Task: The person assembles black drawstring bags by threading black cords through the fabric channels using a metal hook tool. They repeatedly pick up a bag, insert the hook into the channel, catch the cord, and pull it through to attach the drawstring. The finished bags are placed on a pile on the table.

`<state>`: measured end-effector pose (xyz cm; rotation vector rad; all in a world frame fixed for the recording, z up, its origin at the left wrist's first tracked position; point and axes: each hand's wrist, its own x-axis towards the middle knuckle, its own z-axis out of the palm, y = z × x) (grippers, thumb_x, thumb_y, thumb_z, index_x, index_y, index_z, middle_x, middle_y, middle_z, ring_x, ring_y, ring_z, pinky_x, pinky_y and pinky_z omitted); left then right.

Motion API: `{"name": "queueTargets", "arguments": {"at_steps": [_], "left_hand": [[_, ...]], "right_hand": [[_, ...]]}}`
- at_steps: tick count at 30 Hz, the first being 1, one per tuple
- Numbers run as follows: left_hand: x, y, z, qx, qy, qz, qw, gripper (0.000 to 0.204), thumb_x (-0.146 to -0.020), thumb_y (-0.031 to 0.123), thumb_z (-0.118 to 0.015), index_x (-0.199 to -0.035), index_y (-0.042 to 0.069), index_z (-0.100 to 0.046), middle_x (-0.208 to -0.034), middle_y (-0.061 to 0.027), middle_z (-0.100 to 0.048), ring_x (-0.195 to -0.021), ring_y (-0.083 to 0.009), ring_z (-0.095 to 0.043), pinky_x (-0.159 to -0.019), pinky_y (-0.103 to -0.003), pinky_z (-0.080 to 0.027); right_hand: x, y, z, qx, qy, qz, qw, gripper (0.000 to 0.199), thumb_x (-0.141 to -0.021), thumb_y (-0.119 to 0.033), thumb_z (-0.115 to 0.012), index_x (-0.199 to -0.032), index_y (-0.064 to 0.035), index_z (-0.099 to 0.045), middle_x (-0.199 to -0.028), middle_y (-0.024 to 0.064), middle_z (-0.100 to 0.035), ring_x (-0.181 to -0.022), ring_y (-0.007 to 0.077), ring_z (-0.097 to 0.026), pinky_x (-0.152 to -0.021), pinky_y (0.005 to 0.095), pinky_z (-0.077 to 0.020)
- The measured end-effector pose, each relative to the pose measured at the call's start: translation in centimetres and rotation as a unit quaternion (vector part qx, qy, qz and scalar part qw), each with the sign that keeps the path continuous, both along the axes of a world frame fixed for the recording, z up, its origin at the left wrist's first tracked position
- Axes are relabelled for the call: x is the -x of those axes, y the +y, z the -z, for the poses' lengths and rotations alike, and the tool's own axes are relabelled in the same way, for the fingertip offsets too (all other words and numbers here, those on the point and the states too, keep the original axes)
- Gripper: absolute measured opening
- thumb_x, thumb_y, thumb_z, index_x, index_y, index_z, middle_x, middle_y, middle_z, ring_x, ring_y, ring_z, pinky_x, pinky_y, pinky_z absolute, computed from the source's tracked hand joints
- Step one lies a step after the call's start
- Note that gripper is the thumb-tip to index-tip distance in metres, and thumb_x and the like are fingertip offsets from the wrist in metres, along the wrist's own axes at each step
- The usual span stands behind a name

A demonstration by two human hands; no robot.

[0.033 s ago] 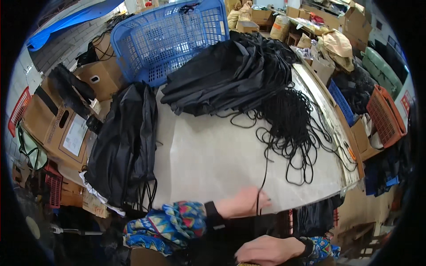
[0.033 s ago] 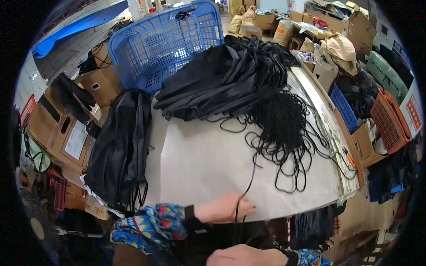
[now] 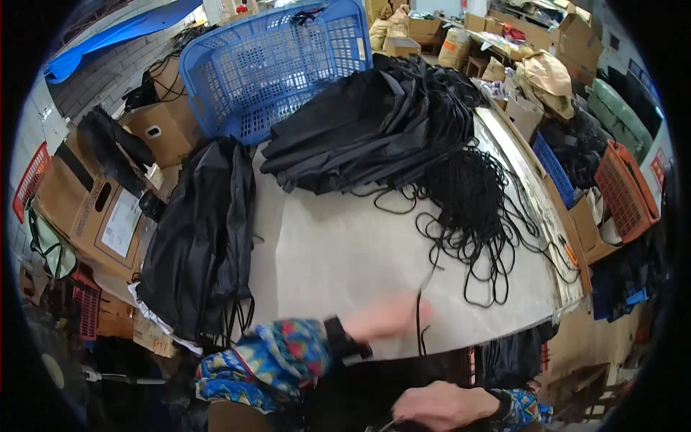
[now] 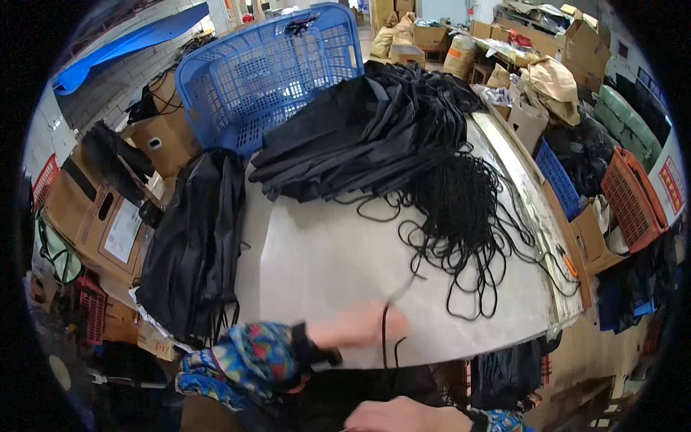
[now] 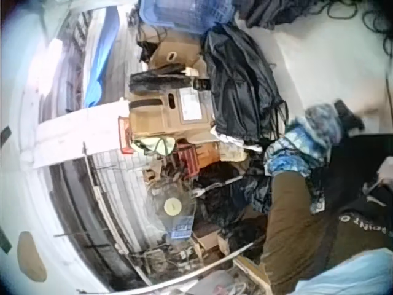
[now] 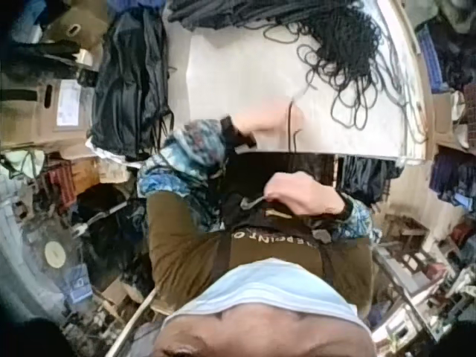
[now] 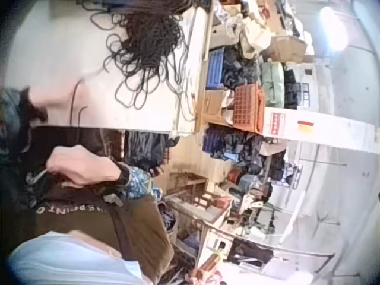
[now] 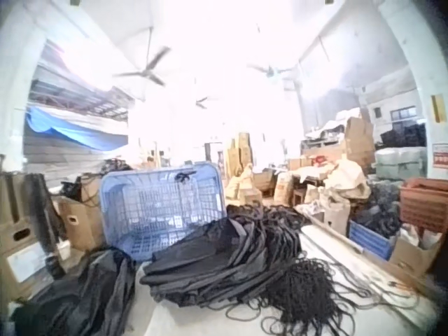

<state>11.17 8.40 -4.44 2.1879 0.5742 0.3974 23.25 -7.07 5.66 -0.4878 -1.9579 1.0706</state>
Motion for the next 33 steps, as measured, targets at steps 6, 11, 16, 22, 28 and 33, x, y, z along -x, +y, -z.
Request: {"name": "queueTargets", "arguments": {"at_steps": [6,11,16,22,28,33], "left_hand": [[5.0,28.0,-4.5,-0.348,-0.102,-0.39,0.846,0.03,-0.079,0.012,-0.054,-0.105,0.0,-0.062,-0.096,-0.0197,-0.061,-0.095,-0.036,-0.057,-0.084,-0.043,-0.046],[7.5,32.9,0.5,-0.236,0.241,-0.311,0.889,0.026,-0.079,0.021,-0.062,-0.1,0.007,-0.068,-0.104,-0.0218,-0.063,-0.098,-0.0402,-0.06,-0.089,-0.045,-0.047],[5.2,30.4,0.7,-0.142,-0.122,-0.302,0.935,0.023,-0.086,0.022,-0.057,-0.096,0.003,-0.065,-0.098,-0.0223,-0.063,-0.095,-0.0404,-0.06,-0.081,-0.043,-0.049],[4.8,25.7,-3.6,-0.239,-0.183,-0.44,0.846,0.021,-0.088,0.02,-0.056,-0.089,0.001,-0.065,-0.079,-0.024,-0.061,-0.08,-0.0401,-0.06,-0.065,-0.043,-0.047],[2.4,9.7,-3.9,-0.34,-0.054,-0.088,0.935,0.01,-0.082,0.007,-0.054,-0.089,0.0,-0.054,-0.093,-0.0197,-0.057,-0.096,-0.0383,-0.055,-0.078,-0.043,-0.046],[0.6,-4.5,1.5,-0.149,0.036,-0.066,0.986,0.028,-0.092,0.018,-0.051,-0.115,0.003,-0.056,-0.133,-0.0191,-0.046,-0.13,-0.0384,-0.036,-0.106,-0.054,-0.026]], "right_hand": [[-4.4,-0.7,0.9,0.196,-0.123,0.174,0.957,0.008,-0.088,0.001,-0.053,-0.094,0.001,-0.058,-0.078,0.0127,-0.058,-0.064,0.0243,-0.06,-0.057,0.0306,-0.0473],[-5.4,0.4,3.5,0.256,-0.1,0.184,0.944,0.009,-0.09,-0.003,-0.053,-0.094,0.0014,-0.059,-0.075,0.0127,-0.061,-0.065,0.0221,-0.062,-0.058,0.0302,-0.0487],[-5.3,1.1,3.8,0.267,-0.099,0.211,0.935,0.009,-0.09,-0.004,-0.053,-0.093,0.0003,-0.061,-0.072,0.0125,-0.061,-0.063,0.0244,-0.062,-0.057,0.0321,-0.0476],[-4.0,-0.1,3.1,0.188,-0.082,0.203,0.958,0.01,-0.091,-0.007,-0.054,-0.095,-0.0007,-0.06,-0.074,0.0114,-0.062,-0.063,0.0239,-0.061,-0.056,0.0327,-0.0463],[-4.1,-2.4,3.7,0.234,-0.107,0.203,0.945,0.012,-0.092,-0.004,-0.052,-0.098,0.001,-0.062,-0.075,0.006,-0.062,-0.065,0.0121,-0.06,-0.057,0.0231,-0.0466],[-1.9,-2.2,6.0,0.032,-0.144,0.319,0.936,0.024,-0.081,0.006,-0.058,-0.105,0.0014,-0.057,-0.079,0.013,-0.056,-0.066,0.0281,-0.059,-0.056,0.034,-0.0472]]}}
